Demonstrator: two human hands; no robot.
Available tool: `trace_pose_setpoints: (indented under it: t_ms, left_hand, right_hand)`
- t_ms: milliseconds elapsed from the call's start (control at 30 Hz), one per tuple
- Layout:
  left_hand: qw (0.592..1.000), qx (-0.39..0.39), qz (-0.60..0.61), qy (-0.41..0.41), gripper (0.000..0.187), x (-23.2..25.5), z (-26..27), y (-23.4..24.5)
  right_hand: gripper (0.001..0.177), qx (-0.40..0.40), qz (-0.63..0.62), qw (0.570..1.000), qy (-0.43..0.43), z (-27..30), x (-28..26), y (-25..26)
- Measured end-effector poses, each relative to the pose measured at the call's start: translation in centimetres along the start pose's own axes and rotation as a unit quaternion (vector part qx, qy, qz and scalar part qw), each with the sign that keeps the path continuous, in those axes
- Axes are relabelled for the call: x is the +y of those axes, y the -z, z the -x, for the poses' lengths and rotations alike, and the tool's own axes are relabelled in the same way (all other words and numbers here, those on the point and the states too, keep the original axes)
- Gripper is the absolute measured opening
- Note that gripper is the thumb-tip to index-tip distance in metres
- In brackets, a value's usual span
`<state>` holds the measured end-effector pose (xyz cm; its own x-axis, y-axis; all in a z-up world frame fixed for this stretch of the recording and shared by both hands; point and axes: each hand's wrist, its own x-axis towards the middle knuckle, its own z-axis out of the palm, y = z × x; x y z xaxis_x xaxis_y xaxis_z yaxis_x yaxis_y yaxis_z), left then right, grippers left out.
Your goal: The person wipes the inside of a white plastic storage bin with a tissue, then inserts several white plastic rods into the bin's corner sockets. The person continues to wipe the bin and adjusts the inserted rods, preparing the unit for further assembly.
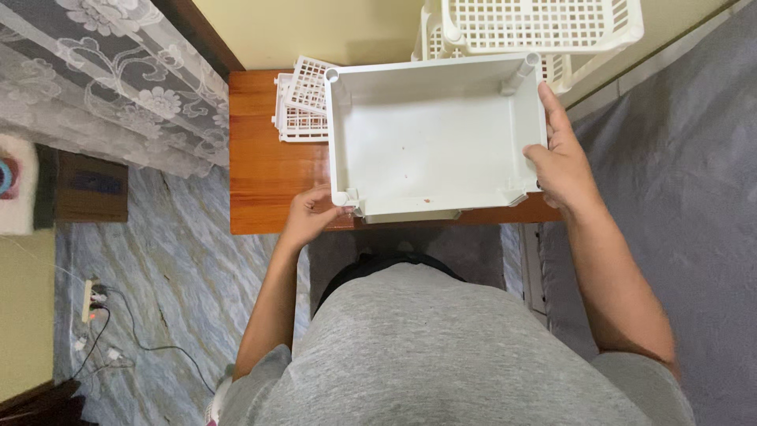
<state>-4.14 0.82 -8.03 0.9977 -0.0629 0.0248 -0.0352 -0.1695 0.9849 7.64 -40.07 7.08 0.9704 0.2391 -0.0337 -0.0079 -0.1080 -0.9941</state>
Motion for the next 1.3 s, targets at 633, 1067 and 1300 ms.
trace_pose_setpoints:
  t_ms: [633, 1067, 1300]
  left_hand:
    - [0.992, -0.001, 0.124, 0.019, 0.029, -3.8, -1.6, 0.6]
    - [0.990, -0.020, 0.140, 0.021, 0.030, -4.5, -1.4, 0.7]
    - [0.971, -0.022, 0.235, -0.032, 0.057, -7.7, -1.1, 0.4]
  right_hand:
    - [0.090, 0.036, 0.028, 0.998, -0.040, -0.4, -0.8, -1.3]
    - [0.092, 0.022, 0.023, 0.999, -0.028, -0.6, -0.3, -1.4]
    - [0.091, 0.025, 0.025, 0.999, -0.036, -0.6, -0.2, -1.9]
